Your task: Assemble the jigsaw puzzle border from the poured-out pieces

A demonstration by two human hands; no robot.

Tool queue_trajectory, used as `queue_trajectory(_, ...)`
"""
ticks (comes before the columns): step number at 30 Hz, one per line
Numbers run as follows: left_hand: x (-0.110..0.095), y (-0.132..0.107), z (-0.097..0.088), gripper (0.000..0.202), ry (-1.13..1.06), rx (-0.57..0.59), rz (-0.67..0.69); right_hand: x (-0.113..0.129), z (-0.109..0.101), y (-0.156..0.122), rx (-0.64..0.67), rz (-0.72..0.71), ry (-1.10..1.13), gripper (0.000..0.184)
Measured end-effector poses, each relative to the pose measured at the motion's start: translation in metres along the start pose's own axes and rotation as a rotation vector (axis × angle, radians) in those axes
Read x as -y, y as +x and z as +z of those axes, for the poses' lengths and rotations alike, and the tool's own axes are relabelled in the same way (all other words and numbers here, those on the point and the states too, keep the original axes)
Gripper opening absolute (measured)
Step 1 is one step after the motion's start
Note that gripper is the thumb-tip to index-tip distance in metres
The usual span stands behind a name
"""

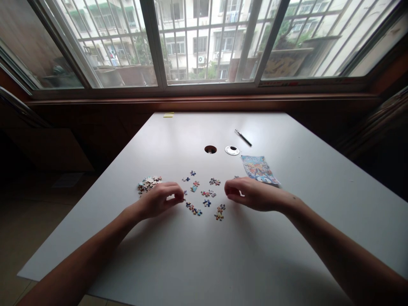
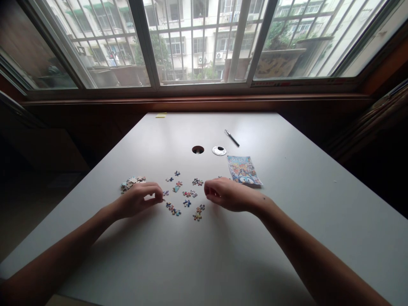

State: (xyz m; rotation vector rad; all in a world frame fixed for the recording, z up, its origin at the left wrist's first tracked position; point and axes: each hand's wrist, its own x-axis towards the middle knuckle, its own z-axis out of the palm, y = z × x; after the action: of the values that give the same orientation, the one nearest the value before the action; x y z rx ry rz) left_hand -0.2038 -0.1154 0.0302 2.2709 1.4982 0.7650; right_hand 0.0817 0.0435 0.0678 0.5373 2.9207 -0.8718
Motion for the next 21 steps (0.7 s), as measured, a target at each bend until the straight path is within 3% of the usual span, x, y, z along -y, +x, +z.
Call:
queue_trajectory(5,-0.038,0.005,0.018,0.015,-0.268,-0.168,-0.023,0.039,0.031,0.008,-0.106,-0.151,0.372,0.016)
queue_trajectory(10,-0.055,0.005,0.026,0.013,-0.359,-0.176,-0.022,0.057,0.061,0.015,-0.174,-0.157,0.676,0.012)
queue_trajectory(14,-0.037,0.004,0.019,0.015,-0.086,-0.21,-0.031,0.032,0.038,0.014,-0.173,-0.043,0.645,0.013)
queue_trajectory(16,-0.023,0.003,0.016,0.016,0.199,-0.266,-0.069,0.007,0.015,0.01,-0.288,0.043,0.546,0.016)
queue_trajectory(18,-0.01,0.001,0.016,0.017,0.394,-0.237,-0.124,-0.019,-0.006,0.004,-0.393,0.2,0.382,0.019)
queue_trajectory(21,0.001,0.0,0.018,0.015,0.465,-0.157,-0.151,-0.045,-0.02,-0.003,-0.264,0.337,0.227,0.02)
